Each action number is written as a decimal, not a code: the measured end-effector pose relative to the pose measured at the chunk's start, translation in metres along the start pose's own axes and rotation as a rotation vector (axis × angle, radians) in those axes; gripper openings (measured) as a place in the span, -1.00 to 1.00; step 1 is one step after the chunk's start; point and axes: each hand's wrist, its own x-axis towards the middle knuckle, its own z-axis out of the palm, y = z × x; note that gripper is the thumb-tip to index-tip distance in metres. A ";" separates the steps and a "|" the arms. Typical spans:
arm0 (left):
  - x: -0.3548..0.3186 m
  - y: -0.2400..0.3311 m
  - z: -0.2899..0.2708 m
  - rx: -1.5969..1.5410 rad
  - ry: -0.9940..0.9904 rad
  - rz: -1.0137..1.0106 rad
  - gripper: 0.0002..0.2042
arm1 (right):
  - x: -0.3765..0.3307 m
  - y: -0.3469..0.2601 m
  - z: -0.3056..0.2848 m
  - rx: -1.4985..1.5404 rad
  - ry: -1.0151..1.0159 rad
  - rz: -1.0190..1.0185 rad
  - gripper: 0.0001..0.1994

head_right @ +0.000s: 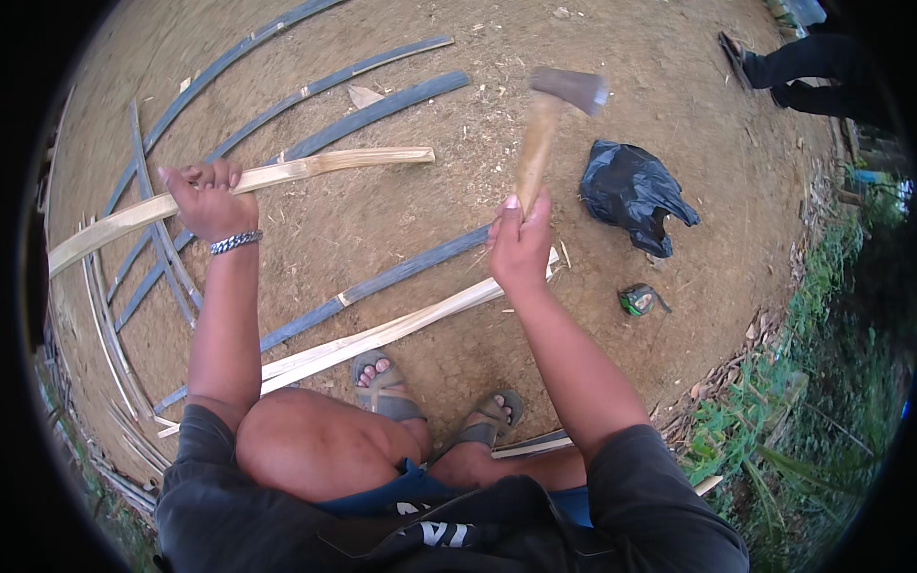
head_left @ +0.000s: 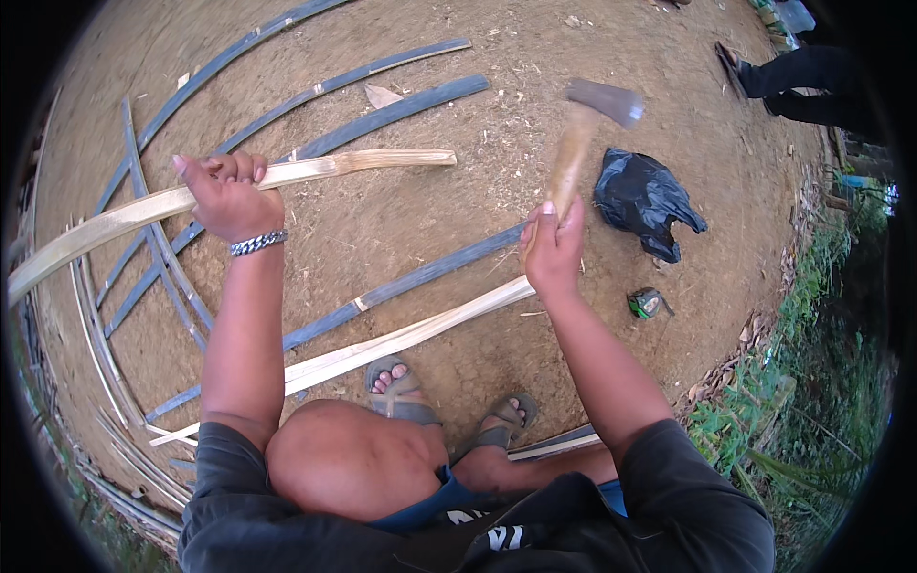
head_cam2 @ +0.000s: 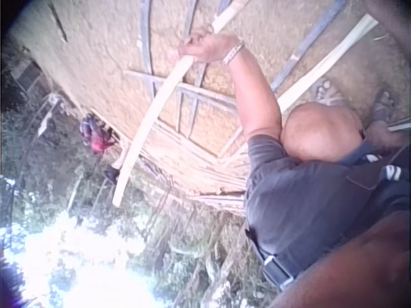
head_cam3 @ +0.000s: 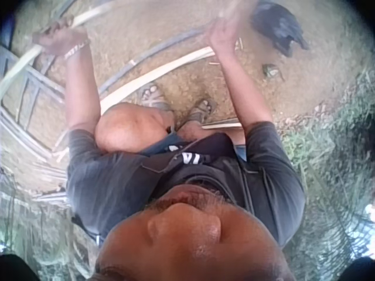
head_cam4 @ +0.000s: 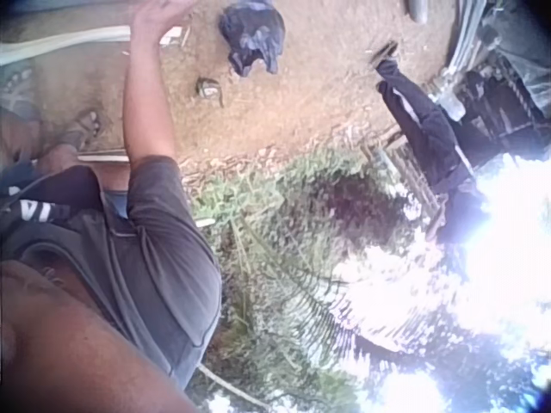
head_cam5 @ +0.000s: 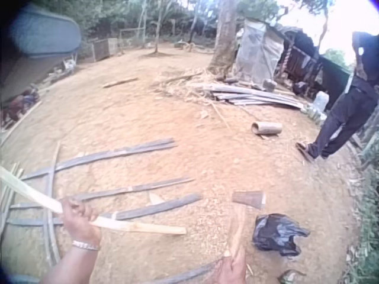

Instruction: The person assembles a curved bamboo frame by splitting bamboo strips and nailing them together. They use a hammer to drive nails into the joints of the bamboo pieces, securing the structure on the ground.

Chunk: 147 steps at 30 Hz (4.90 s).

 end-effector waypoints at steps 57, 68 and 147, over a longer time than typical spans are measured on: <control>-0.009 0.002 0.044 0.066 -0.107 0.055 -0.58 | -0.008 0.028 0.008 -0.333 -0.437 0.385 -0.56; -0.008 -0.001 0.043 0.064 -0.080 0.081 -0.50 | -0.019 0.023 0.018 -0.401 -0.426 0.400 -0.63; -0.101 -0.021 0.002 1.008 -1.553 0.997 -0.79 | -0.043 -0.076 -0.007 0.021 -1.024 0.427 -0.66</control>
